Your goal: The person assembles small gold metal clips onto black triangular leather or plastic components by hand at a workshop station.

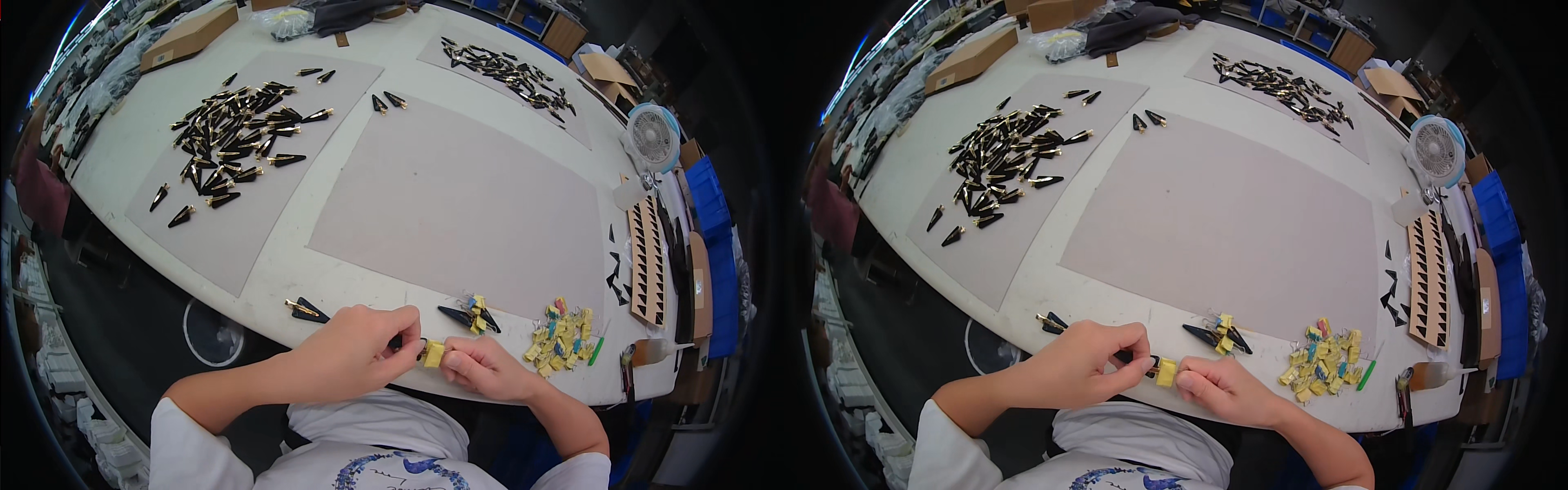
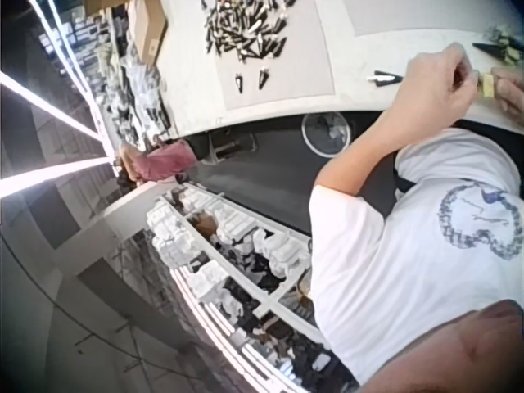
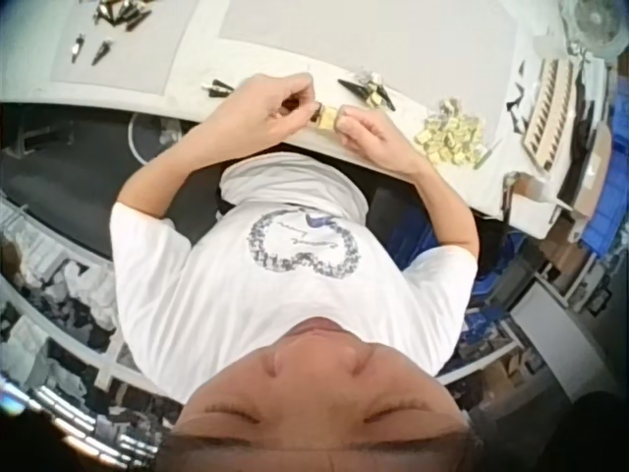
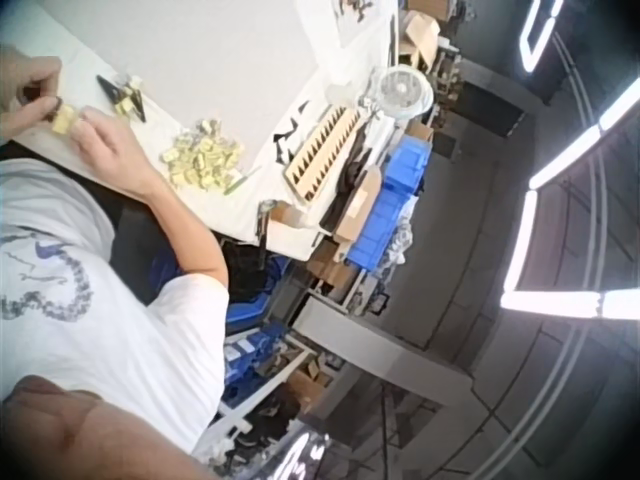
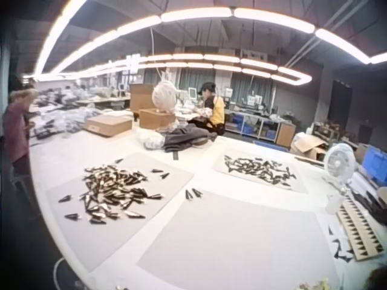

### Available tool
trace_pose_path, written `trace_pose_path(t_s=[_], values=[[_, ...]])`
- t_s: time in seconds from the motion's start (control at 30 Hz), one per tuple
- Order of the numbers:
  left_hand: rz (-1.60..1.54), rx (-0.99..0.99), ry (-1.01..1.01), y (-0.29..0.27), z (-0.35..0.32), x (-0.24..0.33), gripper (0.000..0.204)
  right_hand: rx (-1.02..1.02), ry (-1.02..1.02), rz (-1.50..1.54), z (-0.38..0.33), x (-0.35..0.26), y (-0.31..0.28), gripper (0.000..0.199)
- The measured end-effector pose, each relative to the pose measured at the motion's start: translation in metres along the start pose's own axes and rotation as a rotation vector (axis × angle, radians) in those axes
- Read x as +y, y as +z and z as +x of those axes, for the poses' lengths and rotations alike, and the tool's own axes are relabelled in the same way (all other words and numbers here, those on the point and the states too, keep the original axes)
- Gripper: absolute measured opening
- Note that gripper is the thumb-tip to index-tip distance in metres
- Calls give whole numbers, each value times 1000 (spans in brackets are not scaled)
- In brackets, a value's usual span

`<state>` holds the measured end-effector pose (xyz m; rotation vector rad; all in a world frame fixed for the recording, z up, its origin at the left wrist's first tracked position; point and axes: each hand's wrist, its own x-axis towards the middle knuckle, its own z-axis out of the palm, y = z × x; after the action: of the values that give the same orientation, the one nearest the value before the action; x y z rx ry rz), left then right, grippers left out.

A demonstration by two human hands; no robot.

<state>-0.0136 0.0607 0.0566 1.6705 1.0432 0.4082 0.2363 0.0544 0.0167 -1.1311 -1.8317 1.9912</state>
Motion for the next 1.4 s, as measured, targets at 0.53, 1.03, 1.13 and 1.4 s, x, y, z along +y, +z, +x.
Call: trace_pose_path(t_s=[0.53,1.03,1.13,1.4], values=[[-356,-32,-23,6,7,-29,12,27,-50,-26,6,2,2,29],[-333,7,16,7,7,-29,17,40,-63,-81,6,3,3,28],[-322,25,38,6,7,-28,17,43,-61,-90,6,4,2,28],[-355,-10,49,5,10,-35,17,43,-73,-75,7,2,4,29]])
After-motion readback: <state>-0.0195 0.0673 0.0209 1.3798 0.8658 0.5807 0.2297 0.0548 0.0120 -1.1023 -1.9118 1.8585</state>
